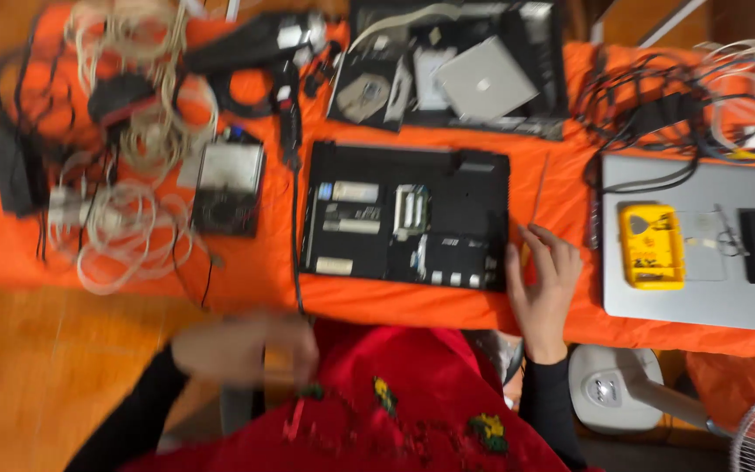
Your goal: The recorder is shown disassembling a laptop and using a hairdryer to apply heat to the internal components.
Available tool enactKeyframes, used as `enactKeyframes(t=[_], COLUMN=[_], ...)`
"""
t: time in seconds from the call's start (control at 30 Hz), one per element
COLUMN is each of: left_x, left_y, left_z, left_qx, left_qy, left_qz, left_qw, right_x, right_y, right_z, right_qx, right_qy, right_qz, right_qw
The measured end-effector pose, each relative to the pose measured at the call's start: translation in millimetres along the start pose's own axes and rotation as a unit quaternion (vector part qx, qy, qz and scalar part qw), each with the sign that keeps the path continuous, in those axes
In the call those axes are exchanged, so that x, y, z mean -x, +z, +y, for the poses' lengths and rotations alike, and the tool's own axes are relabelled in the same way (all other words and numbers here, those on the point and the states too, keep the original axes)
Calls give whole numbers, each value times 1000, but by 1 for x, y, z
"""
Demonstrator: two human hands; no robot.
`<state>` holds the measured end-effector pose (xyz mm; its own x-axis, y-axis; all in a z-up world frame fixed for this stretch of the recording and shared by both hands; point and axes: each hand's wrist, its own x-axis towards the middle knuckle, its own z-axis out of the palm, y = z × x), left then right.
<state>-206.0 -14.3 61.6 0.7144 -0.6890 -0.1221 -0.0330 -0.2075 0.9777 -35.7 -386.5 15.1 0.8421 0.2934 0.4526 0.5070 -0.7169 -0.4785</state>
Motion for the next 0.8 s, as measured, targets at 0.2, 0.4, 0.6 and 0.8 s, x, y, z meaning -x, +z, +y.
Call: enactKeyframes(t=[0.2,0.4,0.6,0.8], left_x=[-18,-28,-39,-40], left_y=[-18,-11,-6,-14], left_z=[-8,-35,-24,-52], left_qx=[-516,-515,-474,-404], left_qy=[-89,-62,-64,-74], left_qz=[354,371,363,367], left_qw=[775,770,800,835], right_x=[0,10,12,9], right_y=[8,16,11,-7], right_z=[-57,-46,-32,-29], right_qx=[-49,-26,-34,-41], right_qy=[-127,-144,-138,-124], right_qz=[-109,-152,-152,-168], right_qw=[985,977,978,977])
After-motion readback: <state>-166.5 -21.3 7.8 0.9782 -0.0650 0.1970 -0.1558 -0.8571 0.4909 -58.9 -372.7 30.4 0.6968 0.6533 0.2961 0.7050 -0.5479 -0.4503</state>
